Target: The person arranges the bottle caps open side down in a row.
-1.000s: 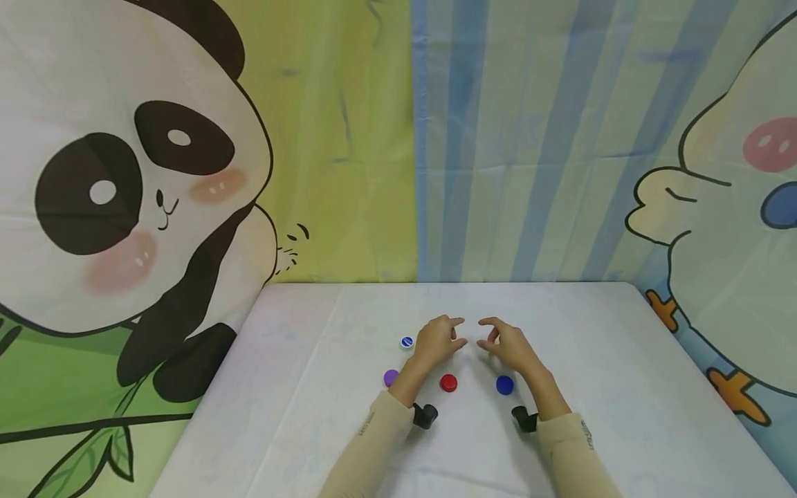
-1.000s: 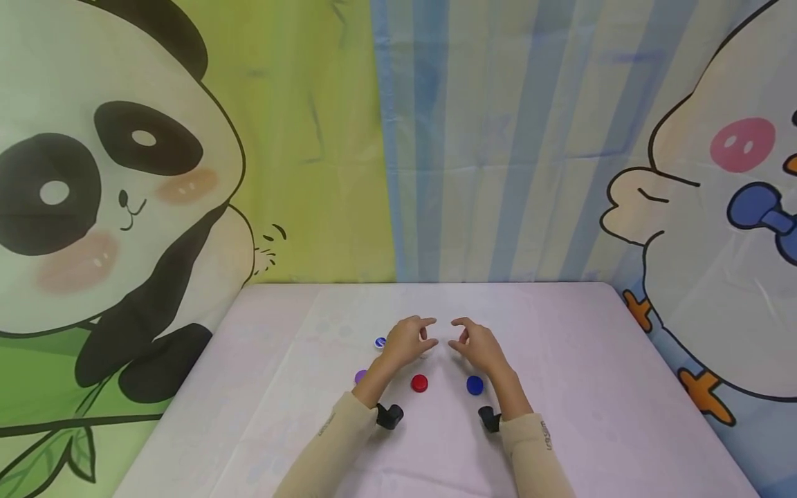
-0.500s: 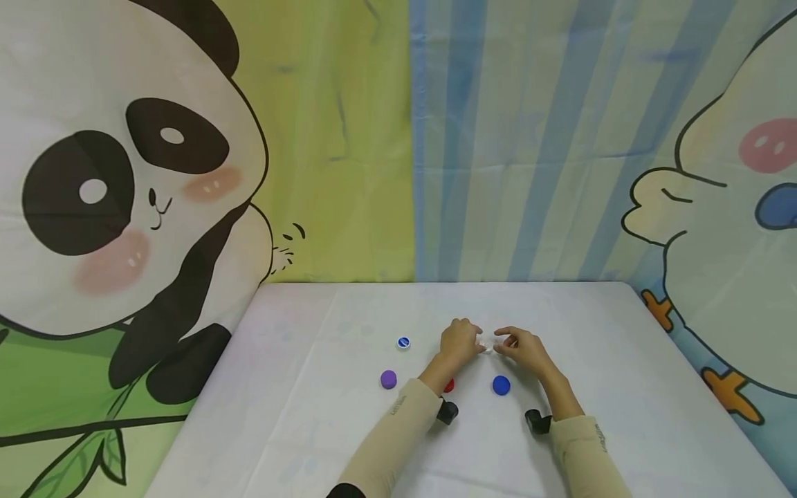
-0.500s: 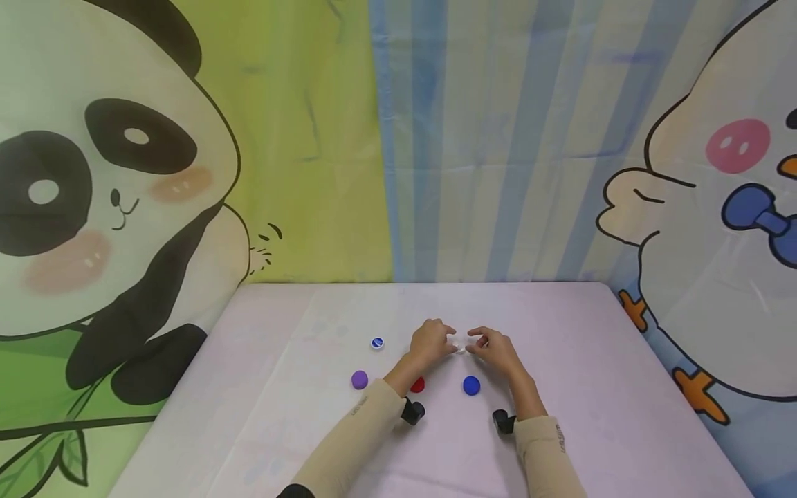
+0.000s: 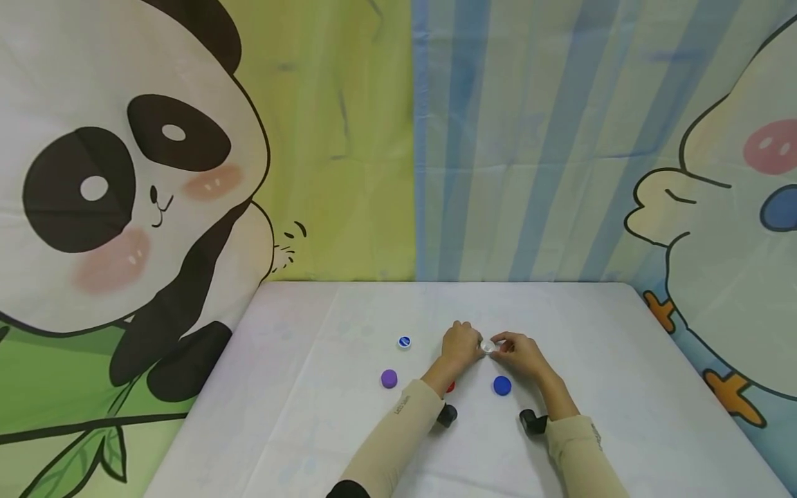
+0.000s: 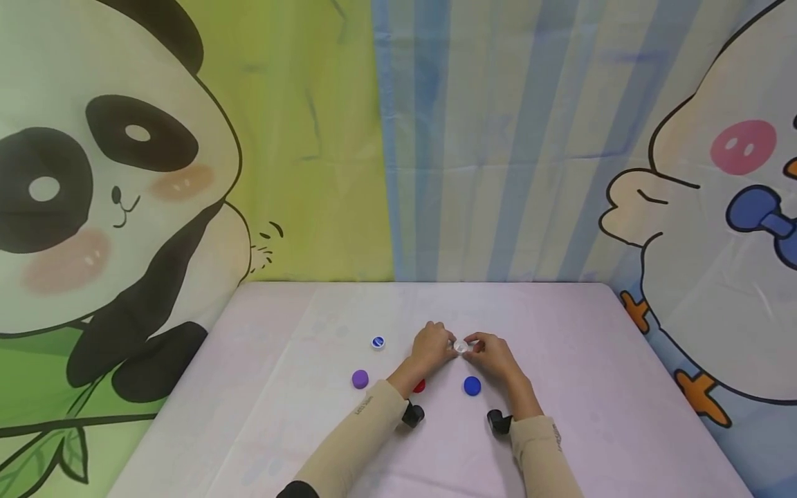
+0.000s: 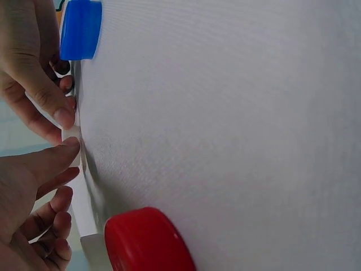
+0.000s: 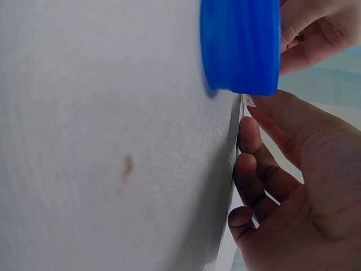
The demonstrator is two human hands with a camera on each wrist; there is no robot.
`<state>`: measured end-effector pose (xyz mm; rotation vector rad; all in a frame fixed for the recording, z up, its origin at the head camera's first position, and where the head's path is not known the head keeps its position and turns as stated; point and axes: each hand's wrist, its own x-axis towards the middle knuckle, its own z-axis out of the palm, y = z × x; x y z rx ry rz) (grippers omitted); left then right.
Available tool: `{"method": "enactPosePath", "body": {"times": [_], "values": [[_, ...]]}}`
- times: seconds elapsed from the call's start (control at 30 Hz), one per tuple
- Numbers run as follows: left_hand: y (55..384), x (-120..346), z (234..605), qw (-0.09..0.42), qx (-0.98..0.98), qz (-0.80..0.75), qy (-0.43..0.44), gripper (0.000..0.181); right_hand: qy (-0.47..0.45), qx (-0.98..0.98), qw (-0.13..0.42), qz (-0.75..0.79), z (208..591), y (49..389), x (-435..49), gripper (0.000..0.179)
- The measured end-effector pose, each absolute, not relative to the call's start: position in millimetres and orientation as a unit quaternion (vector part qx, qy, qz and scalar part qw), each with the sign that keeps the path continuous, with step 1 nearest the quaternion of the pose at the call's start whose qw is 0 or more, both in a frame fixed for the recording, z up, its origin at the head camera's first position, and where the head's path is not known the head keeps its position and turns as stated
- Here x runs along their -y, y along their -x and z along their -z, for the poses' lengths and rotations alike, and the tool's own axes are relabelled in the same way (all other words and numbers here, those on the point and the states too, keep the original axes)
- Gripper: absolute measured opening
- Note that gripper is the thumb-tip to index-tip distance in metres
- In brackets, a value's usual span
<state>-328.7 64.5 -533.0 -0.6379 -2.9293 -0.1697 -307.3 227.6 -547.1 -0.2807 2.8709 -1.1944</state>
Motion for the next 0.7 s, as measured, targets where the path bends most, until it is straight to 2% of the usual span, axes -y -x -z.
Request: {"method": "enactPosePath", "body": {"times": [0.33,0.7], "values": [[325,-54,521,0.094,0.954,0.131,0.253,0.029,0.104,-0.924,-0.022,0.367,529,294,-228,0.034],[310,-27,500,0.154,0.903,0.23,0.328,0.033,0.129,-0.909,-0.083,0.387,496,270,-224,0.04]]}}
